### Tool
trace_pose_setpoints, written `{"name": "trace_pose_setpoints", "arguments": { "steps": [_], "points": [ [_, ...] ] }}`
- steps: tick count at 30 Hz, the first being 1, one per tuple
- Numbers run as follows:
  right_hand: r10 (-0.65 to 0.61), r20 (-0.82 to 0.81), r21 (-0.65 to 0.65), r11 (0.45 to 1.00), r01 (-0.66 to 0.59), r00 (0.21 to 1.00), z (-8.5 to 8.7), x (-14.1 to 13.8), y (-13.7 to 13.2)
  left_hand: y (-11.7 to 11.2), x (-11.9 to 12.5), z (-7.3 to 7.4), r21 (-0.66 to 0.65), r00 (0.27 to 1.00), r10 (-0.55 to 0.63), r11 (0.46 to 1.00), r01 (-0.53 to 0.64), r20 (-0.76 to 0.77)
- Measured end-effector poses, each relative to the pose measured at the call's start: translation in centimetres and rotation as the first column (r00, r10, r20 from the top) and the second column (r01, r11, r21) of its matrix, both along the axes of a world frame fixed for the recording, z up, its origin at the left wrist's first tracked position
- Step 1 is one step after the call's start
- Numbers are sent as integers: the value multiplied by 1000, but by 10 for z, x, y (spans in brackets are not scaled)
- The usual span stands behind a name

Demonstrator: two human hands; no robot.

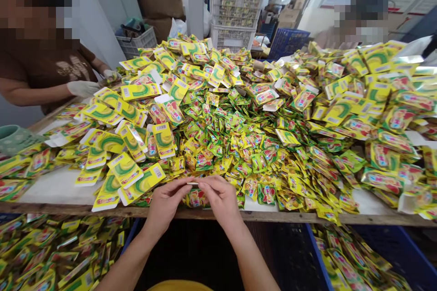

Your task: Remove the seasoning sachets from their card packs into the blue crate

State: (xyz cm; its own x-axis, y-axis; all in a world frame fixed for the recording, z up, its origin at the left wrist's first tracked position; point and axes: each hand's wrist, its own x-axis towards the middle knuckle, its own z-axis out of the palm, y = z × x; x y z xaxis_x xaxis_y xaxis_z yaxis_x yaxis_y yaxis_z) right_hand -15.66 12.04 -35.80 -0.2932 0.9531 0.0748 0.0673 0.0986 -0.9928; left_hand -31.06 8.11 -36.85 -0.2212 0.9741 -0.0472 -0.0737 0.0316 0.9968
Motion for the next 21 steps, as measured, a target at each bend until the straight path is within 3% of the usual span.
{"name": "trace_pose_setpoints", "arguments": {
  "steps": [5,8,13,18,21],
  "points": [
    [-67,-86,-139,989,54,994,-8,-3,6,9,-1,-7,132,986,9,991,13,-166],
    [-108,-106,-120,988,95,989,-11,-5,5,14,1,-8,209,973,28,978,21,-228],
    [-119,-91,-64,991,114,989,-11,0,0,14,-4,-12,436,931,18,887,153,-364],
    [-56,-39,-78,996,53,998,-14,1,8,16,-8,-14,444,918,8,877,185,-397],
    [-76,107,75,995,68,991,-12,-1,13,20,-10,-11,407,921,-16,894,188,-390]
  ]
}}
